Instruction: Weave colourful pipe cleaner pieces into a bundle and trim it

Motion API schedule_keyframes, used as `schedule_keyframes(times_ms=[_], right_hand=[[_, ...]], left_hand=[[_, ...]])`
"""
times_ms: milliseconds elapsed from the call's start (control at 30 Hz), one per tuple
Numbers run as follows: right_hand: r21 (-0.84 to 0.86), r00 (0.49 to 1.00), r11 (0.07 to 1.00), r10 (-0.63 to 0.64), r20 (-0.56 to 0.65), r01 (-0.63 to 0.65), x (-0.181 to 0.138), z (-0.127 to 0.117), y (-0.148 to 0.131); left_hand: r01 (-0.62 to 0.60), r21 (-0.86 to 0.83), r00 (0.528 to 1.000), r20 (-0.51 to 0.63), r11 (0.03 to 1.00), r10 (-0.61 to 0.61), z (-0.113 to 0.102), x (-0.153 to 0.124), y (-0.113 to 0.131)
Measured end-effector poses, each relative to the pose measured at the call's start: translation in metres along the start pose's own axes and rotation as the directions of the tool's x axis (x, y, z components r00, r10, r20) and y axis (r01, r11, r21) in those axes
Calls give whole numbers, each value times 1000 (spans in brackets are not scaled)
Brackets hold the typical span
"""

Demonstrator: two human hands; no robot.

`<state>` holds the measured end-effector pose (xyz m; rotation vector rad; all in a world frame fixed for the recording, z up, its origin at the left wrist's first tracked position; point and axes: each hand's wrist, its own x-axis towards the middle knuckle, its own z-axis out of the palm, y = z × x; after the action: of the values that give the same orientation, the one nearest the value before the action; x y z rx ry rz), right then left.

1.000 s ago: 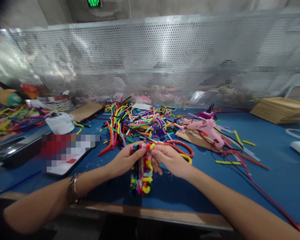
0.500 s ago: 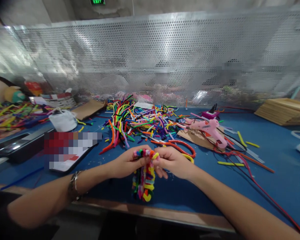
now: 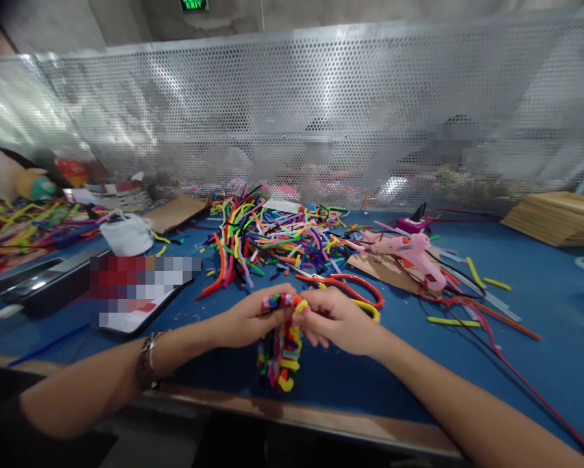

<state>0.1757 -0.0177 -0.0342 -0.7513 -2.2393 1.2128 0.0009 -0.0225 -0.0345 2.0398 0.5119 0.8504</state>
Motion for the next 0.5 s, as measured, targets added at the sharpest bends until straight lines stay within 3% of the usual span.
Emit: schedule_keyframes(times_ms=[500], right_hand=[[-138, 994, 990, -27, -104, 12, 0, 7, -5]], left_hand=[[28, -17, 999, -22, 999, -29, 2, -2, -3]])
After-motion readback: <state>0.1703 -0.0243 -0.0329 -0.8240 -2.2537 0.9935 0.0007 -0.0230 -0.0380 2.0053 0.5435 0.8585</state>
